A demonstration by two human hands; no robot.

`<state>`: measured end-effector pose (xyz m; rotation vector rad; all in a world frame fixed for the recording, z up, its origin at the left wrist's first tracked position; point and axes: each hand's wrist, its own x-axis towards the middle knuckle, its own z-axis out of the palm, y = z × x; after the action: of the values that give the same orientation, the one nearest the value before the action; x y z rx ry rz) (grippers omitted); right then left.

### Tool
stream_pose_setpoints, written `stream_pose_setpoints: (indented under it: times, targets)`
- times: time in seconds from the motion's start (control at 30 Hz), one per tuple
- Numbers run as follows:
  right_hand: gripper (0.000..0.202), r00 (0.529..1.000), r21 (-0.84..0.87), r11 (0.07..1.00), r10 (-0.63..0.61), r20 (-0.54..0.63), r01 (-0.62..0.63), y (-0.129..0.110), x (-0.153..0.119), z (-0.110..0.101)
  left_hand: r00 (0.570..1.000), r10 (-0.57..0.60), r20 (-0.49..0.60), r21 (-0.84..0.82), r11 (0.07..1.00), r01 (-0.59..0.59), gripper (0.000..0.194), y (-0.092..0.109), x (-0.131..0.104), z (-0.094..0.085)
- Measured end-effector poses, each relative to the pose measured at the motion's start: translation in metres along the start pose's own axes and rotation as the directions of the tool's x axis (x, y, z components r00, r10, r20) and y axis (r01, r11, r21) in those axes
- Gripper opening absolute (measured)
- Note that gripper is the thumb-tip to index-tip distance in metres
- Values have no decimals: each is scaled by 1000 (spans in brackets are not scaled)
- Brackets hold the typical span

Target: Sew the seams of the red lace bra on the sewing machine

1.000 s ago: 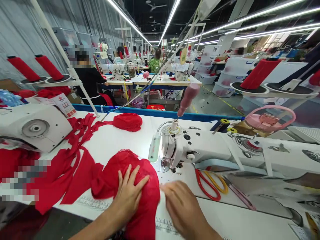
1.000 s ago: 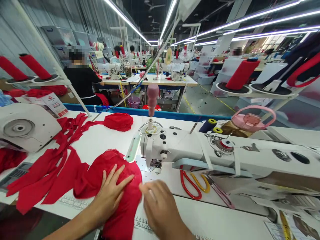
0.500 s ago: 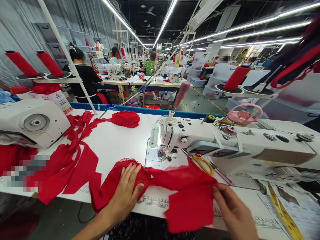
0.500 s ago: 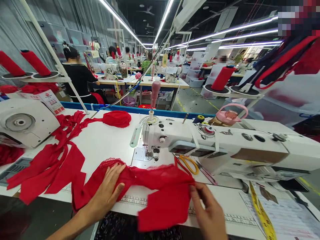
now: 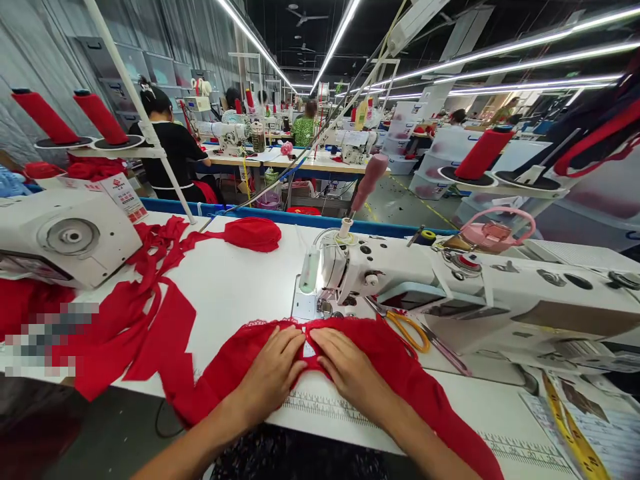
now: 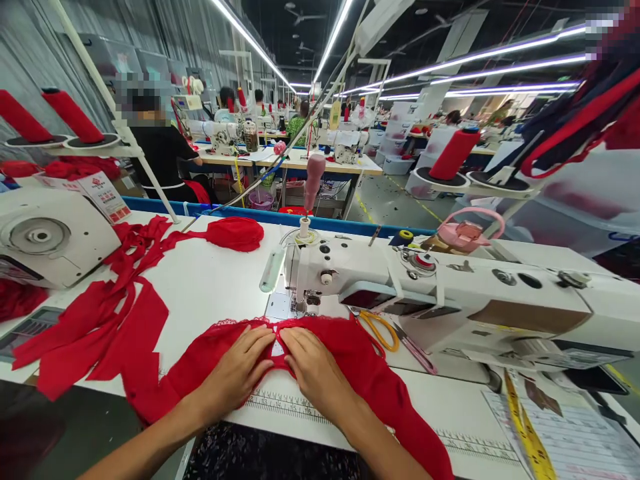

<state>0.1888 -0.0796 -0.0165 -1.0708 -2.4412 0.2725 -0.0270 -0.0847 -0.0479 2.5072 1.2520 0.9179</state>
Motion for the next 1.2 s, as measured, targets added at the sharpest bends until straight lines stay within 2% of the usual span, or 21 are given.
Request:
stream_pose_setpoints:
  times: [0.13, 0.3, 0.47, 0.53, 0.63, 0.7, 0.83, 0.93, 1.03, 1.2]
  targets:
    - [54, 995, -110, 990, 88, 36, -84, 12, -18, 14, 986, 59, 154, -29, 998, -55, 62, -23, -1, -12]
    - [58, 976, -201, 959, 212, 47, -199, 1, -42, 14, 955, 70, 288, -93, 995, -45, 66, -27, 6, -22]
    - [51, 981, -178, 966, 193, 14, -188, -7, -34, -3, 949, 61, 308, -96, 995, -33, 66, -21, 11, -22]
    - [41, 990, -55, 989, 140, 0, -140, -6, -25, -7, 949, 54, 309, -85, 996, -29, 65, -19, 10, -21]
    - [41, 998, 119, 992, 47, 38, -51, 0, -15, -4, 951, 34, 308, -39, 999, -23, 69, -18, 7, -18]
    - [43, 994, 98, 993, 50, 95, -59, 8, -15, 1, 946, 16, 324, 11, 1000, -20, 76, -19, 5, -17]
    - [68, 953, -29, 983, 185, 238, -184, 21, -24, 4, 917, 9, 400, 73, 996, -41, 84, -25, 7, -20]
    - [72, 928, -50, 975, 220, 300, -215, 22, -27, 0, 904, 33, 427, 72, 995, -70, 88, -29, 13, -24]
    - [73, 924, -55, 974, 226, 308, -220, 20, -27, -1, 902, 58, 427, 63, 994, -94, 91, -32, 16, -26]
    - [73, 945, -63, 980, 199, 261, -189, 20, -28, 1, 904, 52, 424, 78, 993, -94, 89, -31, 14, -24]
